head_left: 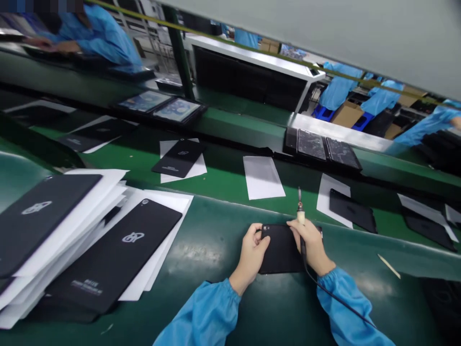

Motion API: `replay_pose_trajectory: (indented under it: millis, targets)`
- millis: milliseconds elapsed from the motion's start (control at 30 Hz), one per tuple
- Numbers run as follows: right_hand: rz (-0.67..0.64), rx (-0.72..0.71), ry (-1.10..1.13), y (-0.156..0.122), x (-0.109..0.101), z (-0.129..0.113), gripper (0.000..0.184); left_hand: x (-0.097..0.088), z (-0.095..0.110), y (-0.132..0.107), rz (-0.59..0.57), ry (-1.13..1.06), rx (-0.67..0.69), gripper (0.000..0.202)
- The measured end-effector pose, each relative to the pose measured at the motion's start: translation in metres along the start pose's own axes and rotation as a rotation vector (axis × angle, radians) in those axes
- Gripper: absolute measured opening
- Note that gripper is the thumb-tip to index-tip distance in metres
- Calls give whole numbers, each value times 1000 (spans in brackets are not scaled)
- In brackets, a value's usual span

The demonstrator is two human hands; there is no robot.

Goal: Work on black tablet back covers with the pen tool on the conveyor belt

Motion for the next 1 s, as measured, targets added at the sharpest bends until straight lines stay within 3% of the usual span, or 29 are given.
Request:
replay_pose_trajectory:
  millis: [100, 233, 333, 400, 467, 600, 733, 900, 1000]
  targets:
    - [-9, -27, -46, 19, 5, 20, 26, 3, 0, 0, -20, -25, 1, 26]
    - [95, -34, -83, 81, -4, 44, 27, 3, -7, 3, -18, -14, -24, 28]
    - [182, -59, -79, 125, -9, 46, 24, 3, -13, 4, -25, 9, -34, 29]
    - [249, -69, -66, 134, -9, 37, 23, 3, -15, 3, -26, 10, -31, 32]
    - [298, -73, -47, 123, -5, 24, 24, 4, -12, 2, -30, 23, -12, 33]
    - [332, -105, -25, 69, 11, 4, 20, 5, 6, -4, -37, 237, 121, 25]
    - [334, -76, -24, 21, 19, 5, 19, -1, 25, -10, 14, 499, 273, 23]
    - [358, -47, 6, 0, 18, 11, 20, -2, 40, -15, 61, 683, 425, 12]
    - [408, -38, 36, -3, 16, 15, 22, -3, 42, -20, 124, 792, 488, 17]
Point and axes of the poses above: each hand's wrist, its own y-axis towards the middle knuckle, its own x-axis out of the palm, z = x × y, the point moved 10 cm from there along y, towards the middle knuckle, and after that the axes turned 4 degrees about y, right-handed, at the moved point
